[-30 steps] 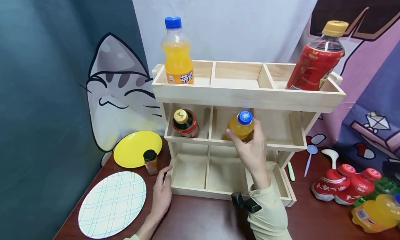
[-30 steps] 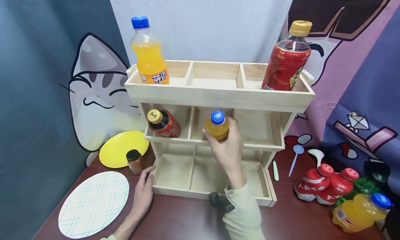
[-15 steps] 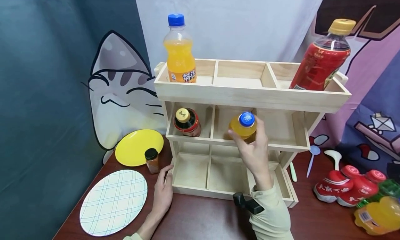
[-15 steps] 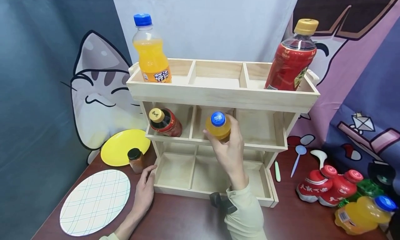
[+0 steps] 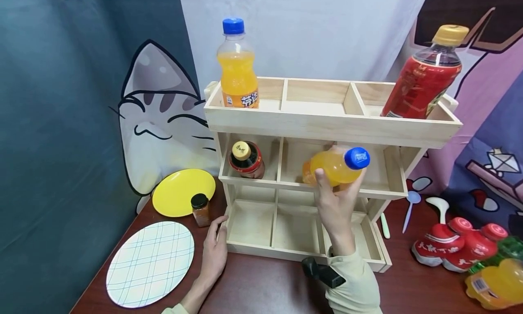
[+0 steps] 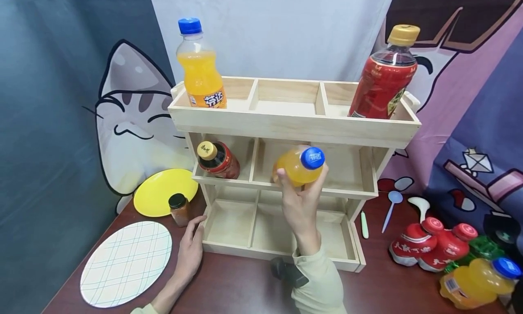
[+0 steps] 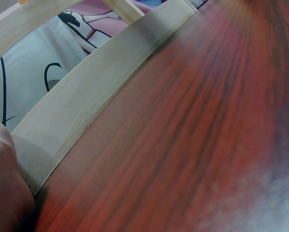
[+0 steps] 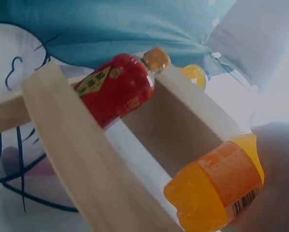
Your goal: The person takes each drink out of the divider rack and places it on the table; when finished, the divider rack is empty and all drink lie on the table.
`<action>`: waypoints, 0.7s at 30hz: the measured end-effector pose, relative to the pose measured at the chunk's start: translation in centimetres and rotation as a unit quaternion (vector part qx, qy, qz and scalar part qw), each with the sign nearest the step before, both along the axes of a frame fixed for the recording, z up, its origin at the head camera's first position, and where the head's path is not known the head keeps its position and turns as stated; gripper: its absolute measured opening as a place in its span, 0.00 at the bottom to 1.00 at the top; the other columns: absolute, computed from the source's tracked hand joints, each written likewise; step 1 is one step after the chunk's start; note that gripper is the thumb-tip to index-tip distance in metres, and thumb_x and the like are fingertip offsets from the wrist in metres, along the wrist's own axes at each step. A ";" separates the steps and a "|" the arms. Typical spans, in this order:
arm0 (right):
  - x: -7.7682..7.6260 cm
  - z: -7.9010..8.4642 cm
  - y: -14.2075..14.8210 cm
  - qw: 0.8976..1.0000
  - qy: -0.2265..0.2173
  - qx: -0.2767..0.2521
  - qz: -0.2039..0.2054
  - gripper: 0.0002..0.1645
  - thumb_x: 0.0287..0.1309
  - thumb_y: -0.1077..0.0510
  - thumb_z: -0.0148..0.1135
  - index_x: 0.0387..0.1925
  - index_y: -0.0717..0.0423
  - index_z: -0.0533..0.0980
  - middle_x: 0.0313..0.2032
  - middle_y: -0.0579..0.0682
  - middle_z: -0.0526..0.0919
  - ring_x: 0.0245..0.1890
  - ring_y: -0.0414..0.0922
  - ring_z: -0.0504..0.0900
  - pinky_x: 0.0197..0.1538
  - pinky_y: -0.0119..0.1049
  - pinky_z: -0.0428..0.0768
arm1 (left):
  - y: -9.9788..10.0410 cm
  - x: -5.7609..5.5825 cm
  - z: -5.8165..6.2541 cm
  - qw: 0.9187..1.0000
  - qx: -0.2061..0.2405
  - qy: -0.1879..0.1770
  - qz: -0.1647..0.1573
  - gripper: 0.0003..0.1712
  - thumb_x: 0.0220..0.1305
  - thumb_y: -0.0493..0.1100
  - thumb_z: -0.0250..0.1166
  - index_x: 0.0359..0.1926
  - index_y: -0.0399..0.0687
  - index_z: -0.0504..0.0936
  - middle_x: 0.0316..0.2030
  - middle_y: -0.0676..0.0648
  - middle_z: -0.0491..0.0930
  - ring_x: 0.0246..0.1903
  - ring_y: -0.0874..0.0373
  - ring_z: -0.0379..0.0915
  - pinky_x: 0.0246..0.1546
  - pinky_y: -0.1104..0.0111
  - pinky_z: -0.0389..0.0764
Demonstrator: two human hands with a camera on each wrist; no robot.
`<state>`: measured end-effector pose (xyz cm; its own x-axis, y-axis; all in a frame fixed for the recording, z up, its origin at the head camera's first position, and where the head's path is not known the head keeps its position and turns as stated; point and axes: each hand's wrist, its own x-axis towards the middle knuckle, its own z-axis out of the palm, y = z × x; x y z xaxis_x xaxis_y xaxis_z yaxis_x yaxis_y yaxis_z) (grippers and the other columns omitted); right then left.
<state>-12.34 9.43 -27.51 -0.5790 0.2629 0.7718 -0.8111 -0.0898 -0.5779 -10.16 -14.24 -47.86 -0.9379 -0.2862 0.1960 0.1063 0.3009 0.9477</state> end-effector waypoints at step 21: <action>1.7 -1.2 -3.1 0.989 -0.013 0.140 0.055 0.37 0.37 0.72 0.68 0.51 0.67 0.61 0.43 0.56 0.75 0.39 0.47 0.77 0.41 0.36 0.77 | 0.0 0.0 -0.1 1.000 0.000 0.005 0.002 0.16 0.68 0.47 0.45 0.54 0.59 0.70 0.55 0.58 0.70 0.58 0.64 0.61 0.53 0.67 0.64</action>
<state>-10.61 6.38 -28.75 -0.6121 -0.0237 0.7904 -0.7904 -0.0100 -0.6125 -10.19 -14.28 -47.92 -0.9347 -0.2900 0.2055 0.1145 0.3016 0.9465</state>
